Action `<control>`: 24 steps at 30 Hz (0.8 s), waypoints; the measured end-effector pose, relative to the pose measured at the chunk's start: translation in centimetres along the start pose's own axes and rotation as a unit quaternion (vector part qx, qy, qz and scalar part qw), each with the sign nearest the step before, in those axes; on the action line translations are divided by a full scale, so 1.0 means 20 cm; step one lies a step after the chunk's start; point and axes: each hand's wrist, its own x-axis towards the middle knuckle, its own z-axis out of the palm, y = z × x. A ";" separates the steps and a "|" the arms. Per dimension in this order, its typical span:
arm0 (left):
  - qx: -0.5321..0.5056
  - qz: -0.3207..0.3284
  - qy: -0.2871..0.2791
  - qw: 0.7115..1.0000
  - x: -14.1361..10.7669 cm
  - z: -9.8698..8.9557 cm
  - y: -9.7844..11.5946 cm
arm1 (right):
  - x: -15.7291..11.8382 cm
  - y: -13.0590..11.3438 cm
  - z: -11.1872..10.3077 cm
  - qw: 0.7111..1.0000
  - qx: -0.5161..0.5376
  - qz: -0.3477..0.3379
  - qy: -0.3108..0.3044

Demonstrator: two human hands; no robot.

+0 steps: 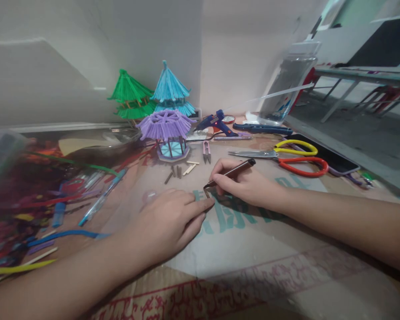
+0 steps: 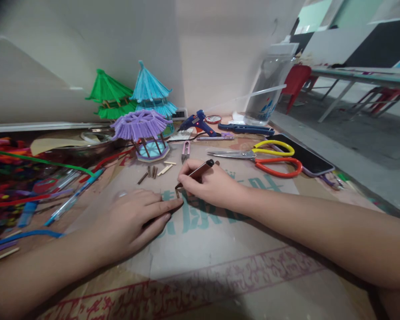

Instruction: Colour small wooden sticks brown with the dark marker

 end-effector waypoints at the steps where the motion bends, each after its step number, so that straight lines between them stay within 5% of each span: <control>1: 0.000 -0.001 -0.001 1.000 0.00 0.00 0.00 | 0.00 0.00 0.00 1.000 -0.001 0.001 0.000; 24: -0.013 0.006 0.027 1.000 0.00 0.00 -0.01 | 0.00 -0.01 0.00 1.000 0.003 0.001 -0.001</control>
